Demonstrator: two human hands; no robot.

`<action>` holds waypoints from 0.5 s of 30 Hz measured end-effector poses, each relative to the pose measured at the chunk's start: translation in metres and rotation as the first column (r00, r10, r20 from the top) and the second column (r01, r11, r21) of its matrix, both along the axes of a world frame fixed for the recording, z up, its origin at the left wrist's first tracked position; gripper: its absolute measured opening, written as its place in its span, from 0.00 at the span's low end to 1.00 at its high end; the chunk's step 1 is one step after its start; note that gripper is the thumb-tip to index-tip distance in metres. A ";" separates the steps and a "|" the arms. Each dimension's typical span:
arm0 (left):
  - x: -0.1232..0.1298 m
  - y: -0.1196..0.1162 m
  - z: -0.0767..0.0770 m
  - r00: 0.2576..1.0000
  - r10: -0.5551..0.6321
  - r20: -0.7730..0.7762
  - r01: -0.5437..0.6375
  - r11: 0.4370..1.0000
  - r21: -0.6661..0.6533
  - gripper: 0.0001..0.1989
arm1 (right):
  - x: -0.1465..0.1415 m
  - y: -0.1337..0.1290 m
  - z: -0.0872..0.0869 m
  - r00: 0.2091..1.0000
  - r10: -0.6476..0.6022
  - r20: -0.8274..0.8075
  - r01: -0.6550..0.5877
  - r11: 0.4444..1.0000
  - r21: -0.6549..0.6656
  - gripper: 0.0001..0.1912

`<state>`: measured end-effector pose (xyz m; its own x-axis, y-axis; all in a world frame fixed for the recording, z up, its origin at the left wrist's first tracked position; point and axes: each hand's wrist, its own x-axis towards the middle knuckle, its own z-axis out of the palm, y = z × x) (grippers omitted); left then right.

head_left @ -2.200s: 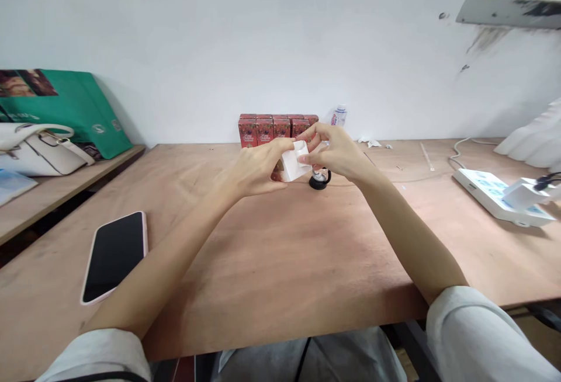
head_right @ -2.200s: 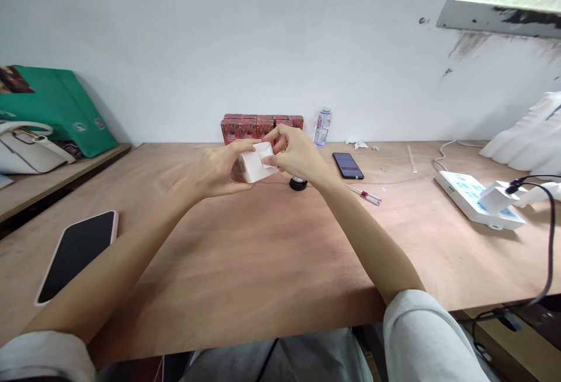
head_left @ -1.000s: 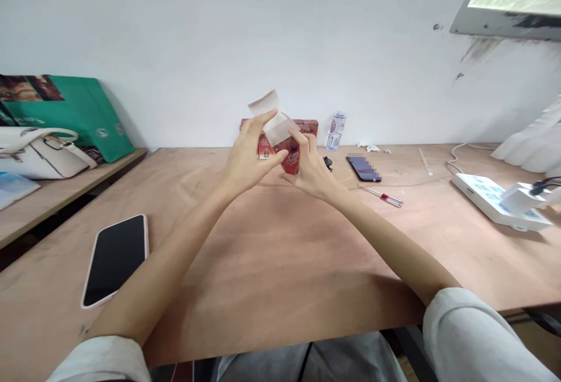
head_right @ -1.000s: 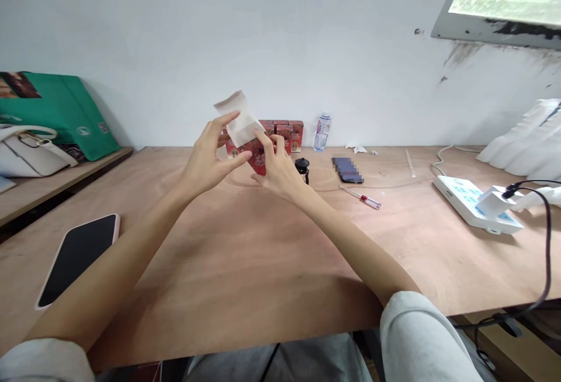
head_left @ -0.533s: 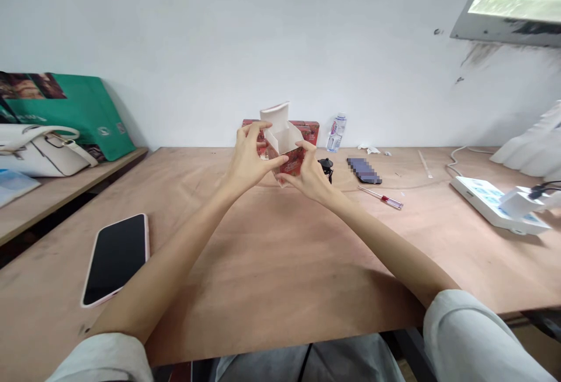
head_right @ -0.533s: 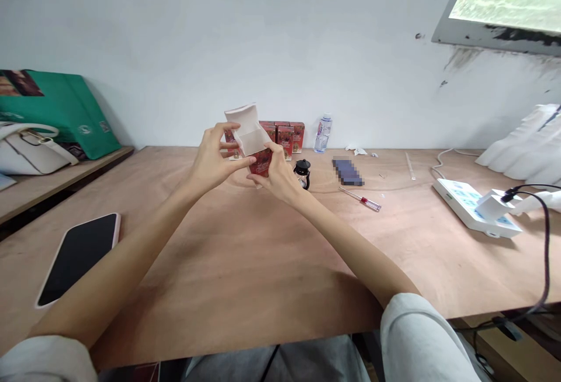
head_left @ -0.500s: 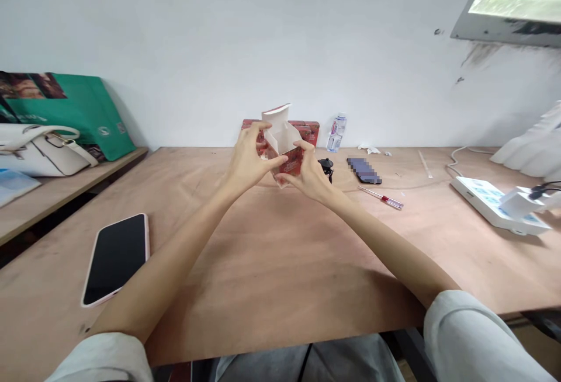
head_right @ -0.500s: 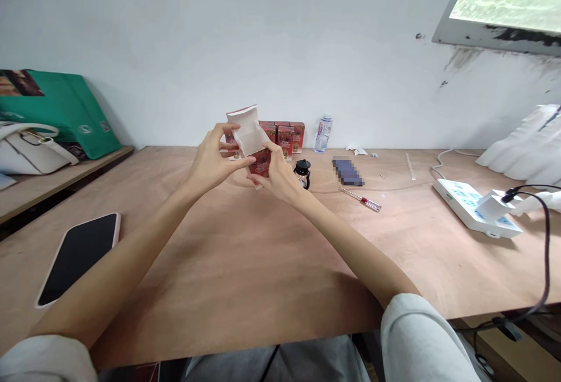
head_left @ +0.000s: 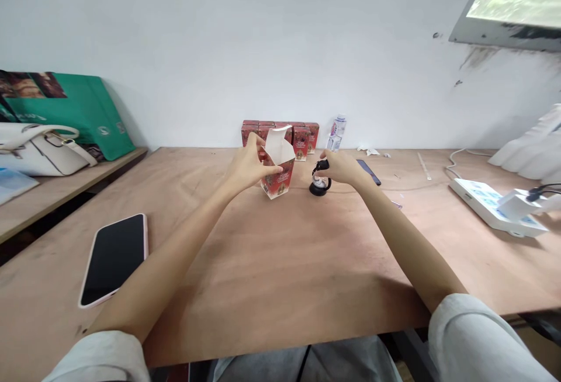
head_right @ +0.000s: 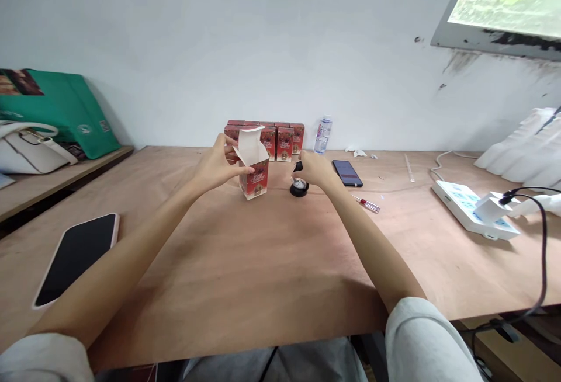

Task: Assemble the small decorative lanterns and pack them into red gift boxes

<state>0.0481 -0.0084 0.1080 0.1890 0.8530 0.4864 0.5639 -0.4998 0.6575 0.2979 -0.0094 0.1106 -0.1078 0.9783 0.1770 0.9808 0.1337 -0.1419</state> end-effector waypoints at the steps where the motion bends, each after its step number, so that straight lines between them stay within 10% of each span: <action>1: 0.000 0.002 -0.003 1.000 -0.003 0.002 0.003 1.000 -0.010 0.31 | 0.001 0.001 -0.002 1.000 0.008 -0.014 -0.009 1.000 -0.010 0.22; 8: -0.001 0.006 -0.008 0.998 -0.060 -0.004 0.060 0.992 -0.109 0.32 | -0.003 -0.012 0.013 0.968 0.233 -0.091 -0.238 0.970 -0.044 0.14; 12: 0.000 0.000 -0.004 0.985 -0.172 0.018 0.173 0.974 -0.148 0.30 | -0.006 -0.036 0.037 0.756 0.504 -0.418 -0.622 0.752 -0.219 0.15; 15: 0.001 -0.004 -0.003 0.962 -0.273 0.002 0.271 0.954 -0.126 0.28 | -0.009 -0.047 0.047 0.531 0.512 -0.675 -0.761 0.638 -0.114 0.19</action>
<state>0.0494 -0.0125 0.1054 0.4293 0.8213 0.3757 0.4283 -0.5514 0.7159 0.2893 -0.0566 0.1576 -0.7360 0.6709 0.0902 0.3657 0.5062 -0.7811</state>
